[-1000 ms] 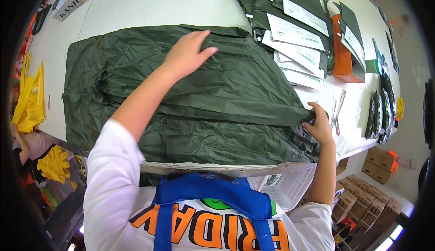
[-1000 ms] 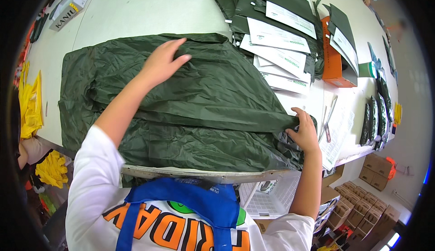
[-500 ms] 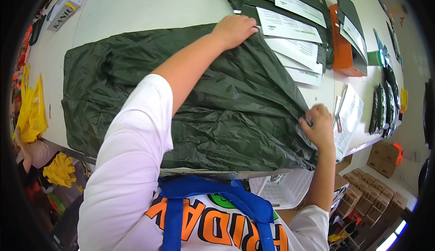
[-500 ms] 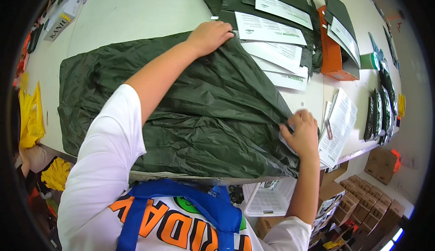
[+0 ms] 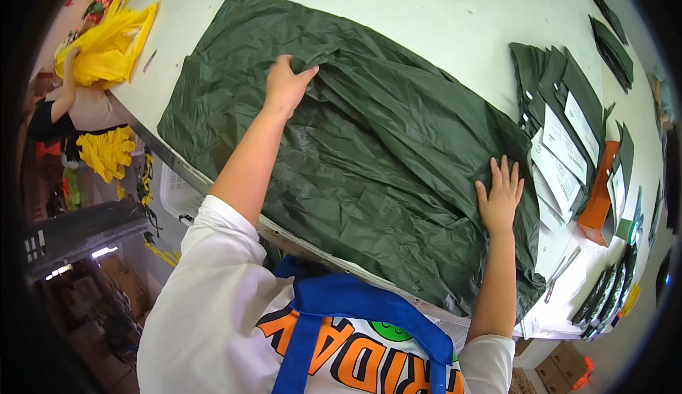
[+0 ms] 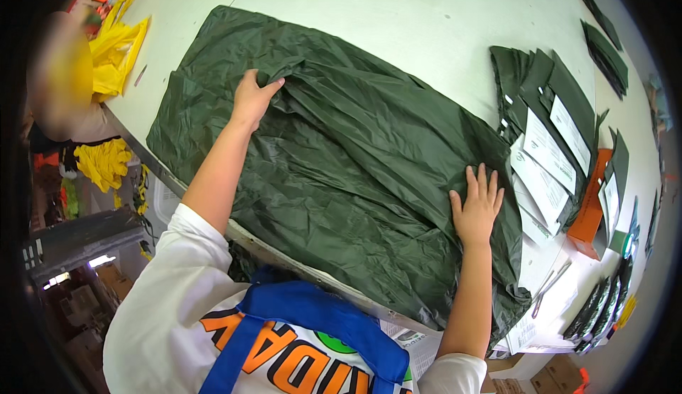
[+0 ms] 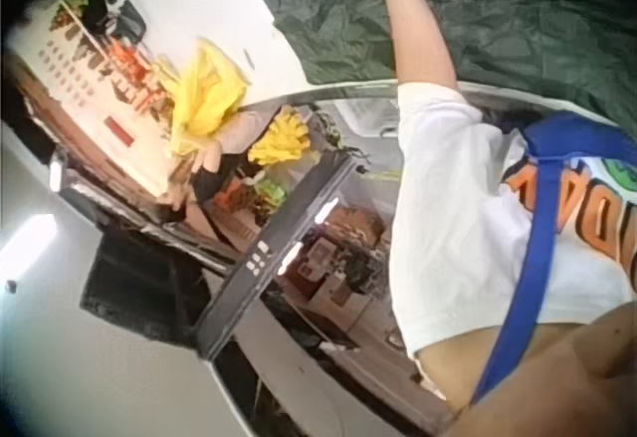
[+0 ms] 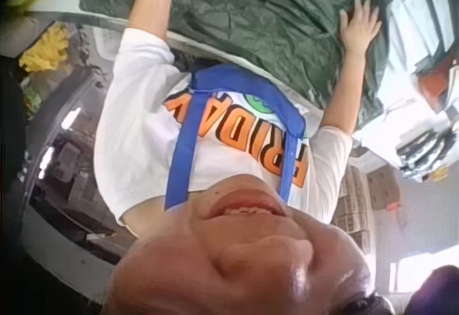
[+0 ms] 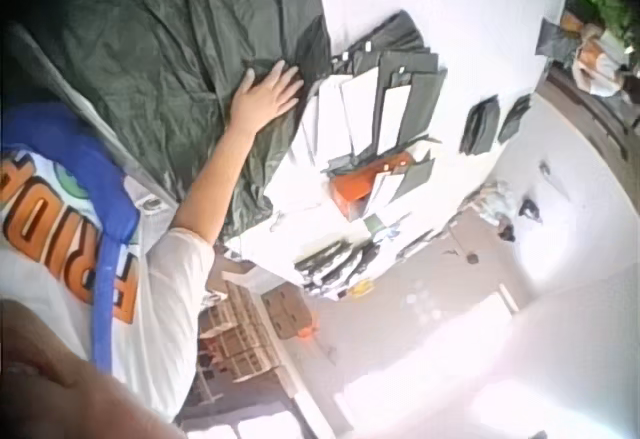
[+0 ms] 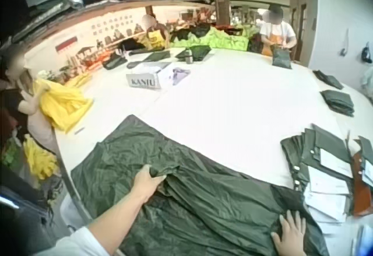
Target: The person folds a large green fabric item on a white table. They smooth the fabric, fold it in half multiple times, and tuck the edges to create a compact rectangular bundle.
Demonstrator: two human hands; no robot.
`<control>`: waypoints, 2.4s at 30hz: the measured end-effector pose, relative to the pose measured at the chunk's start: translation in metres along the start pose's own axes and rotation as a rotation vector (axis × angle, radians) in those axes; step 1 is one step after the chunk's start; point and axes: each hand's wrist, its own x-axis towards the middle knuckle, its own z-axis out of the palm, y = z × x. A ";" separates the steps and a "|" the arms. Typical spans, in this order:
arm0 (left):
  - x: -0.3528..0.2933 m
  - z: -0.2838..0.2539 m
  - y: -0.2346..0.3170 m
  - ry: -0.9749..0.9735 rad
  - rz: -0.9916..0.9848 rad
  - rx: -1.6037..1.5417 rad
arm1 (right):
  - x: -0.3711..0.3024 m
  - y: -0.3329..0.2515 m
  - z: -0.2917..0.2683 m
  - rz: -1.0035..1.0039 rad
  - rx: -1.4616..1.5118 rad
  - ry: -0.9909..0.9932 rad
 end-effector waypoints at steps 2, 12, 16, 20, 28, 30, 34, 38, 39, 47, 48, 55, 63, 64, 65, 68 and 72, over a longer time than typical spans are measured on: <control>-0.021 0.001 0.010 -0.036 0.292 -0.089 | 0.007 -0.024 -0.009 0.053 0.198 0.193; -0.130 -0.026 0.050 -0.223 0.922 -0.406 | 0.043 -0.200 -0.090 0.376 1.911 0.131; -0.118 -0.031 0.066 -0.594 -0.061 -0.995 | 0.034 -0.199 -0.101 0.422 2.050 0.026; -0.104 -0.029 0.070 -0.804 -0.154 -1.043 | 0.031 -0.203 -0.115 0.412 2.127 -0.014; -0.112 -0.051 0.092 -0.504 0.081 -1.107 | 0.023 -0.188 -0.131 0.433 1.851 0.183; -0.114 -0.057 0.096 -0.424 0.265 -0.968 | 0.023 -0.191 -0.137 0.490 1.704 0.249; -0.128 -0.054 0.107 -0.609 0.335 -0.856 | 0.019 -0.194 -0.123 0.238 1.293 0.435; -0.104 -0.052 0.104 -0.653 0.196 -0.637 | 0.014 -0.177 -0.109 -0.069 1.462 0.167; -0.092 -0.054 0.104 -0.691 0.056 -0.672 | 0.031 -0.149 -0.082 -0.175 1.399 0.212; 0.094 -0.041 -0.030 -0.412 0.154 0.225 | 0.045 -0.012 0.039 0.080 -0.178 0.055; 0.102 -0.039 -0.040 -0.380 0.206 0.444 | 0.045 -0.016 0.040 0.088 -0.164 0.053; 0.115 -0.012 -0.050 -0.350 0.422 0.118 | 0.079 -0.034 0.005 0.048 -0.401 0.053; 0.021 -0.006 -0.008 -0.035 0.757 0.026 | 0.089 -0.013 0.024 0.104 -0.507 -0.002; 0.022 -0.001 -0.012 -0.047 0.754 0.027 | 0.089 -0.014 0.024 0.110 -0.509 -0.015; 0.029 -0.001 -0.010 -0.041 0.634 0.066 | 0.090 -0.012 0.025 0.101 -0.497 -0.012; 0.084 -0.006 -0.012 -0.008 0.524 0.075 | 0.090 -0.008 0.026 0.055 -0.466 0.027; 0.111 0.016 -0.023 -0.263 0.469 0.642 | 0.093 -0.011 0.026 0.055 -0.460 0.015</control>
